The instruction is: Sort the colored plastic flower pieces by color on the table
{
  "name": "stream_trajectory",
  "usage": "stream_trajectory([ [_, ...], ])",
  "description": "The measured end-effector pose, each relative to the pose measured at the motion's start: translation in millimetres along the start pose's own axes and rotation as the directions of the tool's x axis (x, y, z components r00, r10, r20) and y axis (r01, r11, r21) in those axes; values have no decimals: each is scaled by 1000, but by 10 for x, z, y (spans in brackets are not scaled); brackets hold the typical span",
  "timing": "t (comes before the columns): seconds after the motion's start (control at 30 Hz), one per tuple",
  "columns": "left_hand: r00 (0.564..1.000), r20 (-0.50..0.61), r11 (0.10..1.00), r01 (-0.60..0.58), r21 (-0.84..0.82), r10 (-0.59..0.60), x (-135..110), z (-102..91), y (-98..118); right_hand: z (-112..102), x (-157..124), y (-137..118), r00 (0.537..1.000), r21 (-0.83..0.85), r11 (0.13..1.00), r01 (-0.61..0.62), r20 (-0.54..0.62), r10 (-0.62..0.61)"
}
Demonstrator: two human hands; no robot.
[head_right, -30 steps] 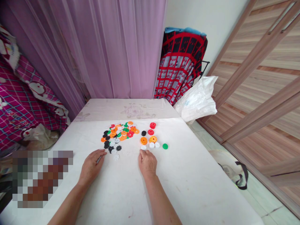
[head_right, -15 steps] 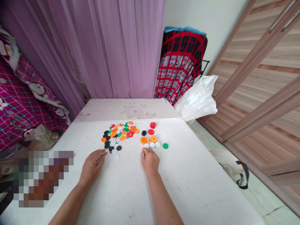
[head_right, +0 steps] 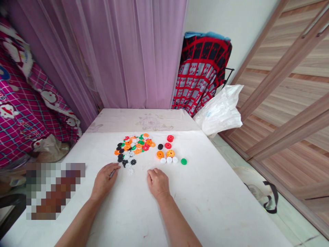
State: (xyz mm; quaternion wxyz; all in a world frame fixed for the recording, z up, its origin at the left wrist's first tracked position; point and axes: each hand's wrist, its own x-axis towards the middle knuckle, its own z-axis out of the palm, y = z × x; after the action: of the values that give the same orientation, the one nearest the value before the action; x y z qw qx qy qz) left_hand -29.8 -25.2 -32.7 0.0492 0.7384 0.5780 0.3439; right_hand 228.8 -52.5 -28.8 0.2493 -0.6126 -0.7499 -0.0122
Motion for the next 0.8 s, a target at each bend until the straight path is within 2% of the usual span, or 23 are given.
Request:
stream_trajectory([
  [0.27,1000,6,1000,16,-18,-16,-8,9,17,83,117,-359,998,128,990,61,27,-65],
  [0.47,1000,-1,999,24,-30,-24,-15,26,24,201,259,-559,998,95,995,34,53,-39],
  [0.67,1000,-4,999,27,-31,-27,-26,29,22,277,272,-577,998,83,996,-17,62,12],
  [0.8,1000,4,999,30,-23,-30,-35,29,23,265,282,-503,992,7,993,-116,39,116],
])
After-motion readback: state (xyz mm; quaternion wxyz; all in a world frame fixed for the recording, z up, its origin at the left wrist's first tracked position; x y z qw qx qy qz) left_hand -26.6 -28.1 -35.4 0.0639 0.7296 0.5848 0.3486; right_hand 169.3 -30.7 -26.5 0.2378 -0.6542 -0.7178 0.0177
